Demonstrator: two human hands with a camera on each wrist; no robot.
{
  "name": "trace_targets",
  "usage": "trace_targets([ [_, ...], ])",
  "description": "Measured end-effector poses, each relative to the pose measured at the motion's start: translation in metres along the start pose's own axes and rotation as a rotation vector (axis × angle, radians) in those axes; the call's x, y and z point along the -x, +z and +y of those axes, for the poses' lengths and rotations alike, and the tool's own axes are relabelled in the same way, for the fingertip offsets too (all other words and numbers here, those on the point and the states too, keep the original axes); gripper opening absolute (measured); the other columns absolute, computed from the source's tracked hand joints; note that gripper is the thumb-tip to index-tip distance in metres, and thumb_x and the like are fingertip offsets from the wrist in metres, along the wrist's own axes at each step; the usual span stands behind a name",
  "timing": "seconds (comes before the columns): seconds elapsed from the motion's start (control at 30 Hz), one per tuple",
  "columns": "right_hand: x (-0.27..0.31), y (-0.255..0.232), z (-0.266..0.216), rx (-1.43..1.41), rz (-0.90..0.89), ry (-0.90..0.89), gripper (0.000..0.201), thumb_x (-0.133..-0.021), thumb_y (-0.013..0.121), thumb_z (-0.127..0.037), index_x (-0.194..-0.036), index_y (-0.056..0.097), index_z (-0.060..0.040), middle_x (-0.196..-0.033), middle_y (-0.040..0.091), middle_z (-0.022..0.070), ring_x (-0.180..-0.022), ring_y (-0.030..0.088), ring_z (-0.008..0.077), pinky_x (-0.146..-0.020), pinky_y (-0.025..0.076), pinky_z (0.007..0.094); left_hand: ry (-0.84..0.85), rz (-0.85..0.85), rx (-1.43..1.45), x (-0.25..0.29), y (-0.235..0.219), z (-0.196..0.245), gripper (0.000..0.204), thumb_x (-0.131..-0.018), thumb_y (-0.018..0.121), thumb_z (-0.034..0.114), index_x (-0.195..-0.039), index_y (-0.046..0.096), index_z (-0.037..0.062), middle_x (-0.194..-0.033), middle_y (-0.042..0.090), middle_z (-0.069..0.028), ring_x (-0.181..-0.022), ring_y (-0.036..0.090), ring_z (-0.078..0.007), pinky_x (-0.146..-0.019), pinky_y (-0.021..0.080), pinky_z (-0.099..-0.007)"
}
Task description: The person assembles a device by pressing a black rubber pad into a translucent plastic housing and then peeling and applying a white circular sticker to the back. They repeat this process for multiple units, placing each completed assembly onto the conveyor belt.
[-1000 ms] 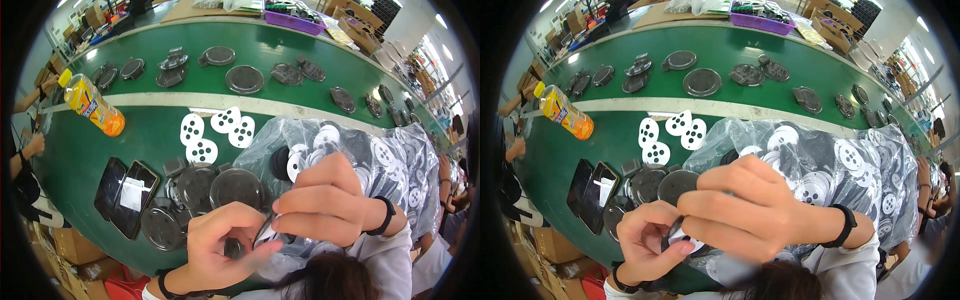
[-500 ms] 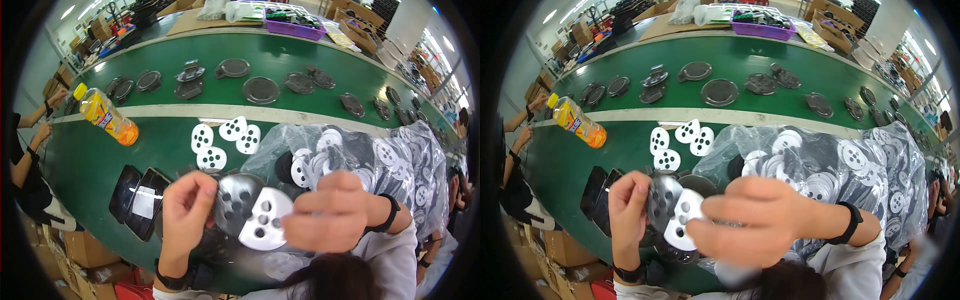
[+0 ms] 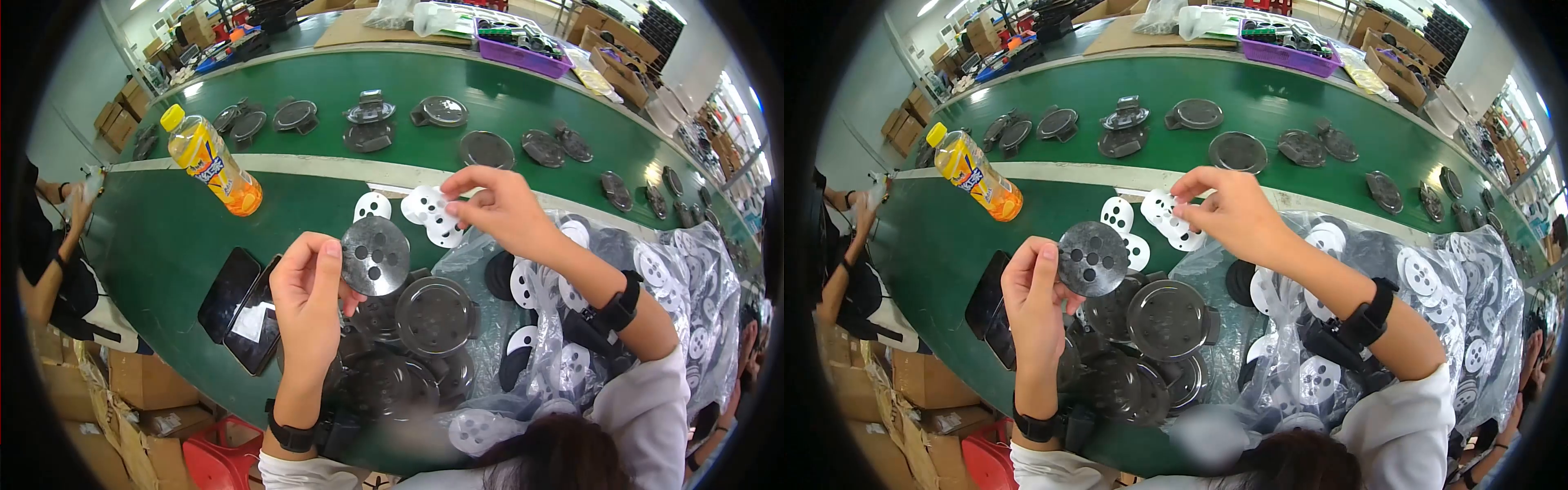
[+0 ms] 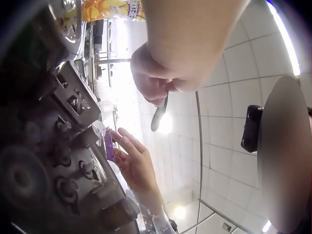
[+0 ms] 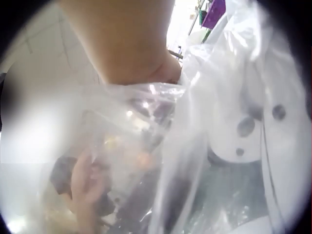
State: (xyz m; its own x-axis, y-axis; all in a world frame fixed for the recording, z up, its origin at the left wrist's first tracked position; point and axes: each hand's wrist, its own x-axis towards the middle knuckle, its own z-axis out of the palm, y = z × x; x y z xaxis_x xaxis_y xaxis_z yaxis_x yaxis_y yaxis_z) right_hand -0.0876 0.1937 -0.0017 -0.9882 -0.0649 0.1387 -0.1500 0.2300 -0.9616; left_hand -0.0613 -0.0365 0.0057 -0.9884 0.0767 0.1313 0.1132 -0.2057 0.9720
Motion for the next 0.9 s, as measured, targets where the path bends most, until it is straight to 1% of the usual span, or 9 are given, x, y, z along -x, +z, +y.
trace_targets([
  [0.07, 0.0, 0.001, -0.007, 0.36, -0.164, 0.126, 0.02, -0.079, 0.06, -0.01, -0.095, 0.059, 0.0013, -0.076, 0.06, 0.0074, -0.05, 0.046, 0.0058, -0.047, 0.037, 0.0233, 0.001, -0.016, -0.016, 0.001, 0.002, -0.001, 0.018, -0.091, 0.047, 0.014, -0.079, 0.052, 0.0014, -0.06, 0.049, 0.0012, -0.042, 0.042, -0.0033, -0.04, 0.037, -0.0179],
  [0.13, 0.003, 0.005, -0.01, 0.424, -0.126, -0.042, 0.023, -0.08, 0.061, -0.013, -0.098, 0.059, 0.0014, -0.079, 0.06, 0.0064, -0.053, 0.048, 0.0056, -0.049, 0.039, 0.0233, -0.017, -0.045, -0.019, 0.003, 0.002, 0.001, 0.018, -0.091, 0.048, 0.015, -0.081, 0.053, 0.0005, -0.062, 0.049, 0.0014, -0.046, 0.043, -0.0026, -0.044, 0.035, -0.017],
  [0.27, 0.012, 0.005, -0.025, -0.275, -0.314, 0.221, 0.028, -0.087, 0.052, -0.021, -0.104, 0.057, 0.0013, -0.084, 0.059, 0.0053, -0.063, 0.053, 0.0093, -0.058, 0.043, 0.0215, 0.21, -0.096, -0.156, 0.007, 0.01, -0.008, 0.011, -0.088, 0.05, 0.008, -0.086, 0.055, -0.0012, -0.071, 0.052, -0.0001, -0.061, 0.045, -0.0039, -0.05, 0.031, -0.0153],
  [0.33, 0.022, 0.007, -0.041, -0.462, -0.397, 0.362, 0.029, -0.088, 0.05, -0.021, -0.105, 0.056, 0.0017, -0.084, 0.059, 0.0048, -0.064, 0.053, 0.0094, -0.059, 0.043, 0.0206, 0.649, -0.202, -0.328, 0.003, 0.018, -0.011, 0.005, -0.083, 0.053, 0.003, -0.084, 0.058, 0.0004, -0.079, 0.055, -0.0054, -0.068, 0.048, -0.0107, -0.054, 0.033, -0.0181],
  [0.4, 0.03, 0.01, -0.048, -0.633, -0.721, 0.605, 0.03, -0.088, 0.049, -0.02, -0.107, 0.054, 0.002, -0.086, 0.059, 0.0039, -0.067, 0.053, 0.0078, -0.057, 0.042, 0.0188, 0.597, -0.191, -0.346, 0.016, 0.025, -0.003, 0.007, -0.077, 0.056, 0.002, -0.083, 0.06, 0.0019, -0.087, 0.055, -0.0101, -0.074, 0.051, -0.0186, -0.06, 0.037, -0.0239],
  [0.5, 0.04, 0.007, -0.037, -0.566, -0.792, 0.454, 0.031, -0.086, 0.052, -0.016, -0.111, 0.052, 0.0021, -0.087, 0.059, 0.003, -0.069, 0.054, 0.0068, -0.056, 0.042, 0.0181, 0.784, -0.278, -0.583, 0.015, 0.017, -0.005, 0.014, -0.075, 0.059, 0.006, -0.087, 0.061, 0.0019, -0.098, 0.053, -0.0139, -0.078, 0.052, -0.0223, -0.065, 0.041, -0.0319],
  [0.67, 0.045, -0.017, -0.052, -0.382, -0.557, 0.413, 0.027, -0.081, 0.059, -0.011, -0.106, 0.053, -0.0023, -0.088, 0.059, 0.0001, -0.068, 0.051, 0.0024, -0.051, 0.039, 0.0163, 0.681, -0.142, -0.508, 0.013, 0.024, 0.003, 0.033, -0.075, 0.062, 0.019, -0.101, 0.056, -0.0006, -0.095, 0.054, -0.0127, -0.078, 0.051, -0.0256, -0.065, 0.041, -0.0338],
  [0.73, 0.048, -0.03, -0.045, -0.518, -0.461, 0.247, 0.022, -0.081, 0.059, -0.011, -0.101, 0.051, -0.0043, -0.087, 0.058, -0.0012, -0.067, 0.05, 0.0005, -0.05, 0.037, 0.0146, 0.247, -0.294, -0.904, 0.02, 0.024, 0.009, 0.037, -0.073, 0.064, 0.022, -0.101, 0.054, -0.001, -0.092, 0.054, -0.0133, -0.078, 0.052, -0.027, -0.068, 0.042, -0.0349],
  [0.9, 0.062, -0.041, -0.027, -0.592, -0.291, 0.14, 0.02, -0.082, 0.057, -0.011, -0.099, 0.048, -0.0054, -0.082, 0.057, -0.0004, -0.061, 0.047, -0.0007, -0.048, 0.035, 0.0124, 0.108, -0.499, -1.096, 0.025, 0.02, -0.013, 0.035, -0.072, 0.066, 0.018, -0.098, 0.054, -0.0018, -0.081, 0.058, -0.0115, -0.074, 0.056, -0.0268, -0.066, 0.045, -0.0354],
])
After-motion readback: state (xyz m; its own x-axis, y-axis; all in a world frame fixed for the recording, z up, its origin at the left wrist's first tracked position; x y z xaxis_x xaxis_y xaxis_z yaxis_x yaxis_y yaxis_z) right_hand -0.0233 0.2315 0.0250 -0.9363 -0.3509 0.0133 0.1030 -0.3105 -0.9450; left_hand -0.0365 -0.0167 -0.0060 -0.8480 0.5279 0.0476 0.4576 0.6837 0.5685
